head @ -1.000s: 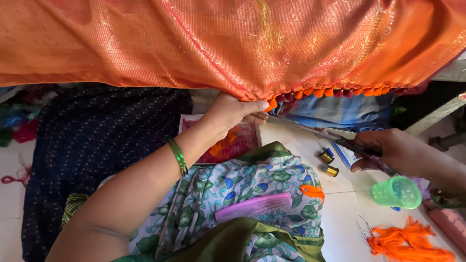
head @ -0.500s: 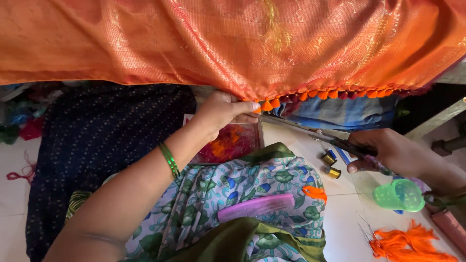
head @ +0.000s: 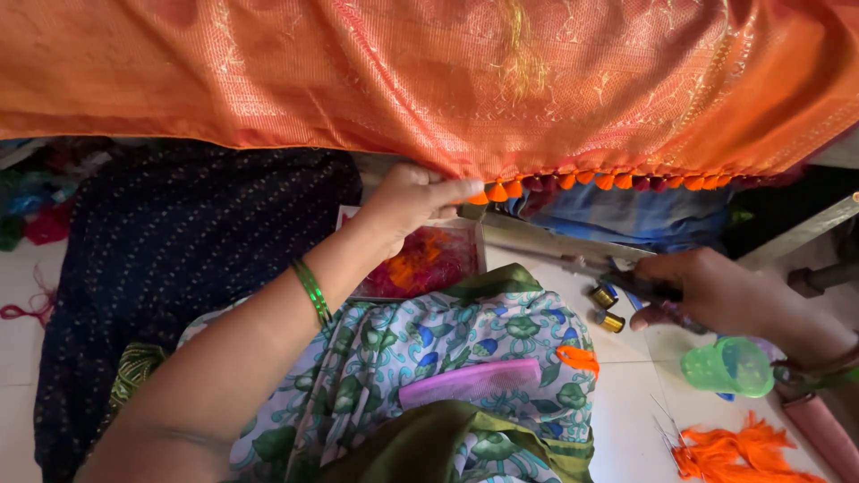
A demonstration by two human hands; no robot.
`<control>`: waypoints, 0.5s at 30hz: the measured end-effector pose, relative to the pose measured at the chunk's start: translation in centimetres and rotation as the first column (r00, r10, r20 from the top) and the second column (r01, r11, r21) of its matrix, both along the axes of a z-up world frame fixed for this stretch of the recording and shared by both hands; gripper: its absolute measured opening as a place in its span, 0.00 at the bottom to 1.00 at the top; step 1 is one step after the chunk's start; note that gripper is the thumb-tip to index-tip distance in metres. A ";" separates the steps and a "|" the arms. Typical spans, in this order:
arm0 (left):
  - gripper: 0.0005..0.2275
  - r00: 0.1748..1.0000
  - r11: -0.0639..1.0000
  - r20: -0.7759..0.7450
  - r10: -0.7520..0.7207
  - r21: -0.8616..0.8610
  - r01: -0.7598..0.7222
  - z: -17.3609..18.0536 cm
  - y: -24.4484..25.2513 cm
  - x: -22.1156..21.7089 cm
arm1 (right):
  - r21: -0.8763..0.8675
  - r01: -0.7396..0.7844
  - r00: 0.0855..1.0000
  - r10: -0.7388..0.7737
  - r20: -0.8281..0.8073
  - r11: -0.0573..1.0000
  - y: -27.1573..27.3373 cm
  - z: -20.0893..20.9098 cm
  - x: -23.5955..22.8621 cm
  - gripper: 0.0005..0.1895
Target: Adding tassels and decorative elements to the border of a saree.
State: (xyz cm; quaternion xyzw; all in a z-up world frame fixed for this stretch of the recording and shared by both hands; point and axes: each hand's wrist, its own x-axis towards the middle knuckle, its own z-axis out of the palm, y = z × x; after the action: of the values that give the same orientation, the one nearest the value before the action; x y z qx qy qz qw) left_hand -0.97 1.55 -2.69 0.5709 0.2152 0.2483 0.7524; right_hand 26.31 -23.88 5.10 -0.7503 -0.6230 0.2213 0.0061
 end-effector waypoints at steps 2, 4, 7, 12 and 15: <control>0.14 0.999 0.999 -0.032 0.038 0.013 -0.038 -0.4 0.2 -0.2 | -0.015 -0.028 0.998 0.029 0.048 0.999 -0.4 -1.0 -0.2 0.28; 0.17 0.973 0.978 0.214 0.087 -0.206 -0.042 -1.1 0.6 -0.5 | -0.012 -0.173 0.984 0.172 -0.055 0.985 -0.7 -2.1 -0.8 0.26; 0.16 0.967 0.952 0.198 0.163 -0.289 -0.101 -2.3 1.0 -0.6 | -0.210 -0.167 0.971 0.124 -0.204 0.963 -1.6 -5.6 -2.0 0.24; 0.14 0.974 0.972 0.192 0.117 -0.226 -0.072 -2.7 -0.1 -0.7 | -0.388 -0.206 0.924 0.048 -0.379 0.898 -3.4 -12.4 -5.5 0.21; 0.12 0.975 0.995 0.209 0.077 -0.082 -0.061 -3.5 -0.3 0.0 | -0.524 -0.181 0.943 -0.005 -0.334 0.832 -3.6 -12.2 -8.5 0.17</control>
State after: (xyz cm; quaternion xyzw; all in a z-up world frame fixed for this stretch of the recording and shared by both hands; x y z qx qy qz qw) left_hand -1.02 1.26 -6.19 0.5047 0.1629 0.3254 0.7828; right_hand 17.77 -27.47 -7.08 -0.6443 -0.5583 0.5093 -0.1176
